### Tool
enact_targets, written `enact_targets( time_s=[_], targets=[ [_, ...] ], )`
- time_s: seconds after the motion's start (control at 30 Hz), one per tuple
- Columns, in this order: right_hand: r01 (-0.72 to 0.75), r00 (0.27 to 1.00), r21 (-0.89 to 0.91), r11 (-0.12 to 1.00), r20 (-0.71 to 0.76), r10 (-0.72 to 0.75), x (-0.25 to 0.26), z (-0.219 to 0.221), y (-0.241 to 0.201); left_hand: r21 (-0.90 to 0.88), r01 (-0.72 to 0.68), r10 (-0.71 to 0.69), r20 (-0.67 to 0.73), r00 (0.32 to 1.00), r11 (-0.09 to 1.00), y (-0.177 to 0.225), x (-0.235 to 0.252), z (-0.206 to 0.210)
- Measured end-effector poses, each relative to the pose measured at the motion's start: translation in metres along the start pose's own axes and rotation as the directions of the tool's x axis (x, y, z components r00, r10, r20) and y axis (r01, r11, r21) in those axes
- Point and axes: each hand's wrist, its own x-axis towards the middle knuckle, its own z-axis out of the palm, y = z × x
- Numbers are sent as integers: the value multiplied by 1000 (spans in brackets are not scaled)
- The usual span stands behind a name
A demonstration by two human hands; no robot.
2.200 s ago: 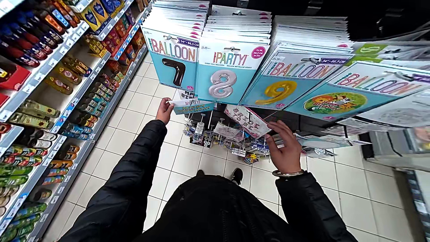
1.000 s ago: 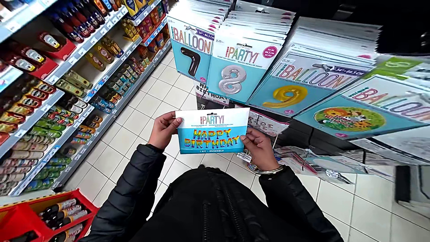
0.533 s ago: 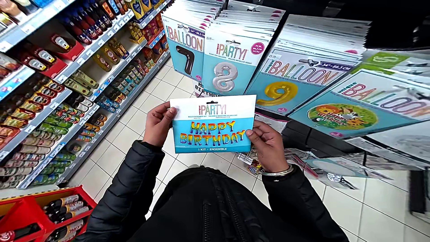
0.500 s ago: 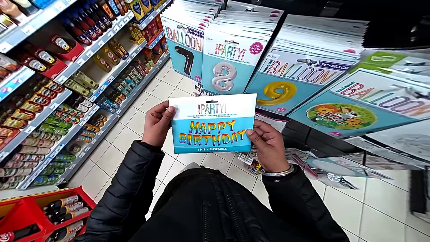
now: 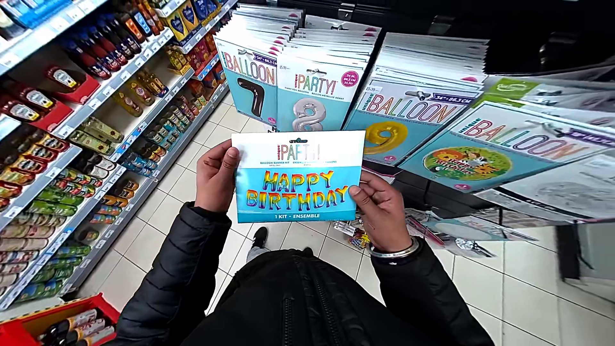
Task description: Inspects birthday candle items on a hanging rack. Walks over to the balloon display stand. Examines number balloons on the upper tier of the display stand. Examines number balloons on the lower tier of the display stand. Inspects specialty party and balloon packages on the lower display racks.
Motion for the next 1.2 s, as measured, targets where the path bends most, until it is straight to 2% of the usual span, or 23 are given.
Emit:
enact_targets(
  time_s=[0.13, 0.4, 0.7, 0.97, 1.13, 1.2],
  targets=[
    [-19, 999, 1, 1000, -34, 20, 8, 15, 1, -15, 11, -11, 11, 1000, 1000, -6, 17, -14],
    [-33, 989, -49, 998, -142, 26, 20, 62, 8, -106, 60, -47, 124, 991, 993, -22, 54, -56],
    [-63, 960, -94, 994, -278, 35, 27, 98, 22, -182, 128, -76, 272, 959, 975, -46, 94, -85],
    [-51, 903, -97, 994, -430, 5, 31, 124, 38, -218, 229, -124, 409, 904, 949, -71, 118, -100],
    [-119, 865, -93, 988, -499, 57, 24, 139, 45, -221, 312, -160, 518, 841, 924, -88, 122, -111],
    [-200, 849, -105, 974, -514, 119, 20, 141, 53, -186, 368, -210, 559, 802, 911, -100, 122, -117]
  ],
)
